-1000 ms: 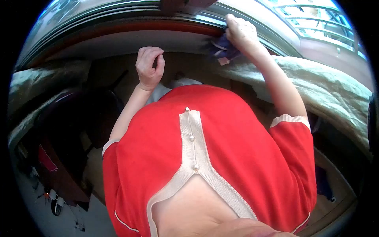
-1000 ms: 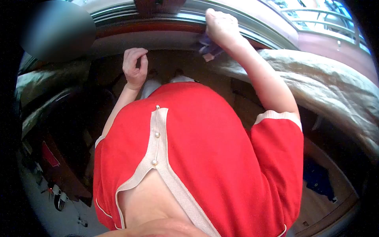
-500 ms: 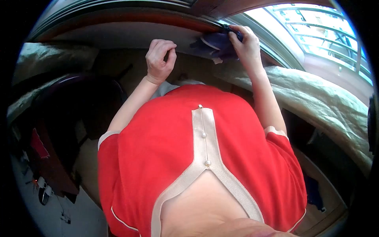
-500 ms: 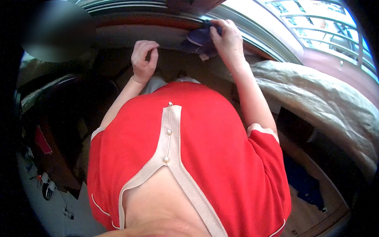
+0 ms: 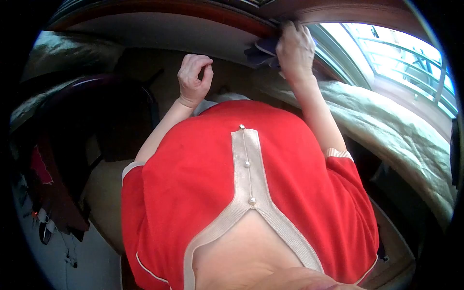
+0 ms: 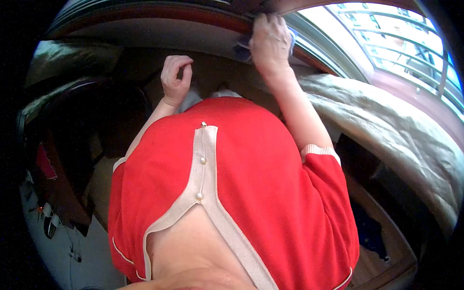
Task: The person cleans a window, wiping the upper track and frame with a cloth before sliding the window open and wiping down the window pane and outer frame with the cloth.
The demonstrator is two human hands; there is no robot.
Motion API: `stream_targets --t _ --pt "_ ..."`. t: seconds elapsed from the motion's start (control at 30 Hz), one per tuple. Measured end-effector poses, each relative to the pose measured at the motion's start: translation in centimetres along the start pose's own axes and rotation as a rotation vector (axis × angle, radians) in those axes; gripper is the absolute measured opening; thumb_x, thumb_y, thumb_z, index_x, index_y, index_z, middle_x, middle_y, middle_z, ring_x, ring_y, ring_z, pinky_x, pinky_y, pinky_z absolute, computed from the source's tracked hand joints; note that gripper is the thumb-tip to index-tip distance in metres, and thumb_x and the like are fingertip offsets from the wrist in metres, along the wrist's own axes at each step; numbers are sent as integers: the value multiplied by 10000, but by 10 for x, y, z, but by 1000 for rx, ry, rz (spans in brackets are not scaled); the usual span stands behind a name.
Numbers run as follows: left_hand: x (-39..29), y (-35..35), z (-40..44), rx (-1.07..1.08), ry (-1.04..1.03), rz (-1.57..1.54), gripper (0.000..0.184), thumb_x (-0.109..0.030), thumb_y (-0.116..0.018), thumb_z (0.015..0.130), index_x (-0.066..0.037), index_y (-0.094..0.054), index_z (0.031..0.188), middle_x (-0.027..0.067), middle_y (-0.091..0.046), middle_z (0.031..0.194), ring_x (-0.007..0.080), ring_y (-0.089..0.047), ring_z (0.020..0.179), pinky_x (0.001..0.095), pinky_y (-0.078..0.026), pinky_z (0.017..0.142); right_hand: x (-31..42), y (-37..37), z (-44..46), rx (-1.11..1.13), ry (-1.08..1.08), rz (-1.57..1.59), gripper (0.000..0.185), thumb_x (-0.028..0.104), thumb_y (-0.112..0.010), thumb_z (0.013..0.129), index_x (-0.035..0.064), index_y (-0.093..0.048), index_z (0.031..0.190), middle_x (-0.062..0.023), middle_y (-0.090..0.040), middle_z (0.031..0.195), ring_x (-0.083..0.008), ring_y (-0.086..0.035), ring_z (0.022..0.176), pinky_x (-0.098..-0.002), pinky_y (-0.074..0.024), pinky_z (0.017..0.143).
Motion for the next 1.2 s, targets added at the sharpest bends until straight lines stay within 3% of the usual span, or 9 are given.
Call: stream_targets --t 0.3,0.47,0.63,0.73,0.83,0.87,0.97,1.07,1.2 --pt "-17 -10 -2 14 0 -21 183 79 -611 692 -39 -597 831 99 -624 812 285 -591 769 360 -484 693 -10 -3 -8 -125 -20 236 86 77 -566 785 46 -583 863 -148 -598 868 -345 -573 857 -435 -454 755" --pt "-8 -7 -8 8 67 -13 173 74 -610 703 -40 -597 833 96 -627 821 282 -594 776 357 -488 694 -63 13 -29 41 -122 70 142 -15 -525 729 48 -597 834 -117 -596 869 -304 -571 875 -401 -473 756" --pt "-7 0 -14 -21 62 15 175 74 -609 708 -42 -594 838 93 -627 822 276 -592 771 349 -486 690 -32 4 -11 -47 -7 7 135 30 -553 685 41 -581 817 -144 -583 852 -331 -557 874 -415 -461 762" --pt "-11 2 -19 -15 96 27 174 74 -608 709 -42 -595 839 93 -627 822 275 -591 770 348 -486 686 -4 -1 2 4 -57 83 119 38 -521 782 22 -586 881 -161 -611 905 -358 -567 901 -444 -451 766" --pt "-11 -1 -22 -3 100 -22 168 70 -605 714 -40 -596 842 95 -626 821 279 -590 771 348 -486 683 -23 -2 -8 -76 -7 225 119 35 -532 787 19 -590 889 -166 -604 884 -357 -566 894 -444 -447 771" --pt "-11 -1 -21 2 89 -17 168 70 -604 714 -39 -596 842 96 -626 821 281 -590 771 349 -486 682 -36 2 -14 -25 -63 183 147 6 -532 717 32 -589 849 -159 -595 896 -346 -560 908 -442 -457 789" --pt "-3 0 -15 -11 91 -1 168 70 -603 713 -38 -595 842 97 -625 821 284 -590 772 351 -487 681 -78 13 -37 66 -172 52 133 -7 -529 716 34 -579 831 -145 -580 863 -323 -562 878 -419 -466 763" --pt "-3 6 -19 -2 123 3 168 69 -603 710 -36 -594 841 98 -625 822 284 -592 774 352 -488 681 -61 8 -24 13 -94 -34 112 -2 -529 711 36 -568 810 -144 -570 844 -318 -561 864 -412 -466 745" --pt "-8 6 -20 -17 108 3 164 71 -602 709 -32 -592 836 96 -626 828 278 -593 775 349 -490 677 -8 2 -1 -65 5 88 107 39 -533 785 19 -597 869 -174 -599 884 -366 -566 871 -451 -453 759"
Point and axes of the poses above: each hand's wrist, its own z-axis towards the middle knuckle, its own y-axis out of the back of the hand, x = y × z, the point moved 1 cm from there along z, towards the middle knuckle
